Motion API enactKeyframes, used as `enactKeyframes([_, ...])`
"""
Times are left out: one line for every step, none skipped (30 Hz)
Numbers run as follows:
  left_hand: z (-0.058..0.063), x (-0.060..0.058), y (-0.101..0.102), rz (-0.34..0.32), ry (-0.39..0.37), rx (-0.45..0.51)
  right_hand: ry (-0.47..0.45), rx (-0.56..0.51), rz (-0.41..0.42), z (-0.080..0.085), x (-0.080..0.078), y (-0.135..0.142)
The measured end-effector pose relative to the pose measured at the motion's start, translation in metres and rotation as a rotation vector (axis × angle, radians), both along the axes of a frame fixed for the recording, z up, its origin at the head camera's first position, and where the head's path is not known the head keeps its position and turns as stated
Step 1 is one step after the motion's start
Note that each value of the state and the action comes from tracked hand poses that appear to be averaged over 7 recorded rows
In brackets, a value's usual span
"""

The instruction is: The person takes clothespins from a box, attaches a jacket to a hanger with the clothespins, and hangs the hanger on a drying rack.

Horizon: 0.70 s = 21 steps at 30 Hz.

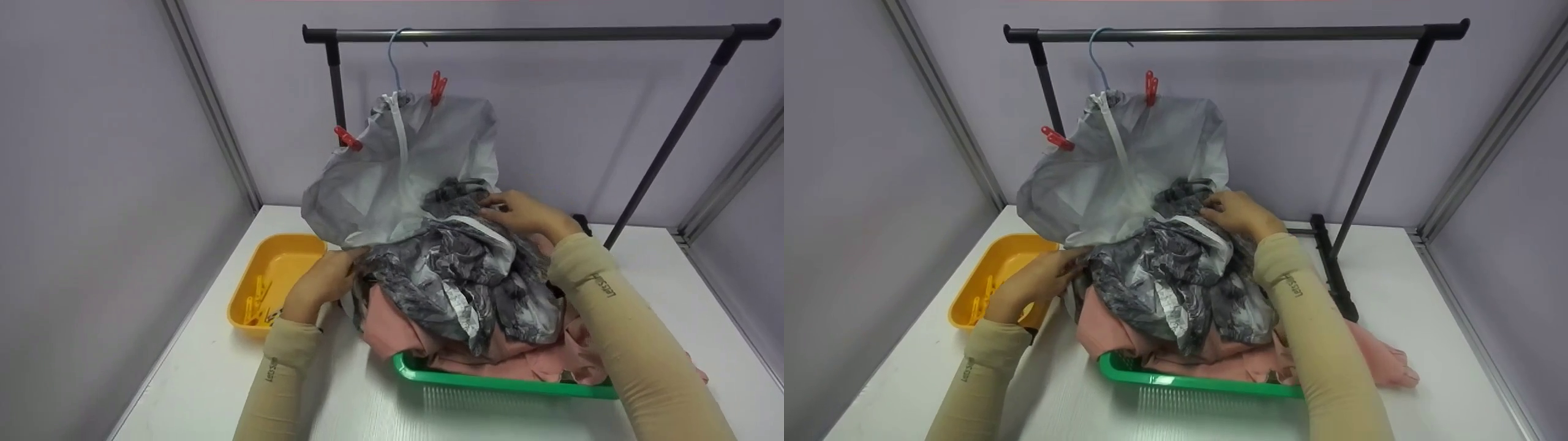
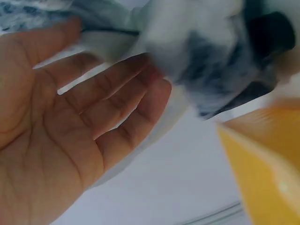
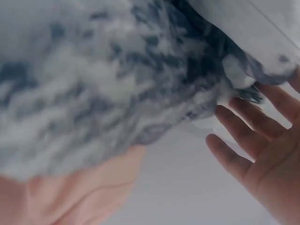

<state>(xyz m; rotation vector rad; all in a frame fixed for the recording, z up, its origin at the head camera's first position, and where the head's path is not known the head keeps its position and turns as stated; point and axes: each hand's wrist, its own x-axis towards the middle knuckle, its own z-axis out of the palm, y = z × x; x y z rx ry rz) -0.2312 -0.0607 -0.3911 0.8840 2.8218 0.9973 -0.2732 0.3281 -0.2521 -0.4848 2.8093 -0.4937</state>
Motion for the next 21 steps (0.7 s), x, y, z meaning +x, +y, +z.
enactKeyframes([0.004, 0.004, 0.0, 0.01, 0.029, 0.009, 0.009, -0.004, 0.008, 0.002, 0.003, 0.002])
enactKeyframes([0.008, 0.008, 0.0, 0.023, 0.06, 0.018, 0.014, -0.01, 0.012, 0.003, 0.007, 0.004])
enactKeyframes([0.013, 0.012, 0.001, 0.035, 0.09, 0.03, 0.02, -0.01, 0.019, 0.005, 0.011, 0.006])
enactKeyframes([0.017, 0.017, 0.003, 0.047, 0.12, 0.04, 0.023, -0.005, 0.019, 0.006, 0.015, 0.007])
enactKeyframes([0.022, 0.022, 0.005, 0.056, 0.15, 0.051, 0.024, 0.001, 0.02, 0.007, 0.019, 0.009])
enactKeyframes([0.027, 0.027, 0.008, 0.061, 0.169, 0.058, 0.028, 0.01, 0.019, 0.008, 0.023, 0.011])
enactKeyframes([0.032, 0.032, 0.012, 0.057, 0.191, 0.063, 0.034, 0.024, 0.016, 0.008, 0.027, 0.012])
enactKeyframes([0.035, 0.036, 0.017, 0.043, 0.212, 0.068, 0.033, 0.035, 0.012, 0.009, 0.031, 0.013])
enactKeyframes([0.038, 0.04, 0.021, 0.023, 0.23, 0.066, 0.035, 0.051, 0.011, 0.008, 0.035, 0.014])
enactKeyframes([0.041, 0.044, 0.026, 0.004, 0.243, 0.056, 0.037, 0.068, 0.007, 0.008, 0.038, 0.014])
enactKeyframes([0.043, 0.047, 0.032, -0.015, 0.253, 0.041, 0.041, 0.087, 0.008, 0.007, 0.042, 0.015])
enactKeyframes([0.044, 0.05, 0.037, -0.034, 0.26, 0.023, 0.047, 0.11, 0.01, 0.007, 0.045, 0.014])
enactKeyframes([0.044, 0.052, 0.042, -0.05, 0.273, 0.0, 0.044, 0.128, 0.012, 0.006, 0.049, 0.014])
enactKeyframes([0.043, 0.053, 0.046, -0.067, 0.289, -0.023, 0.038, 0.143, 0.015, 0.005, 0.052, 0.013])
enactKeyframes([0.042, 0.054, 0.051, -0.079, 0.303, -0.047, 0.033, 0.16, 0.021, 0.003, 0.054, 0.012])
enactKeyframes([0.04, 0.055, 0.055, -0.089, 0.322, -0.072, 0.026, 0.177, 0.025, 0.002, 0.056, 0.01])
enactKeyframes([0.039, 0.055, 0.059, -0.097, 0.342, -0.096, 0.014, 0.189, 0.029, 0.0, 0.058, 0.009])
enactKeyframes([0.037, 0.055, 0.062, -0.104, 0.36, -0.119, 0.002, 0.202, 0.033, -0.002, 0.059, 0.008])
enactKeyframes([0.035, 0.055, 0.065, -0.11, 0.377, -0.142, -0.008, 0.215, 0.036, -0.004, 0.06, 0.007])
enactKeyframes([0.035, 0.054, 0.068, -0.117, 0.387, -0.161, -0.016, 0.224, 0.036, -0.006, 0.061, 0.007])
enactKeyframes([0.034, 0.054, 0.071, -0.119, 0.393, -0.18, -0.02, 0.235, 0.039, -0.007, 0.061, 0.006])
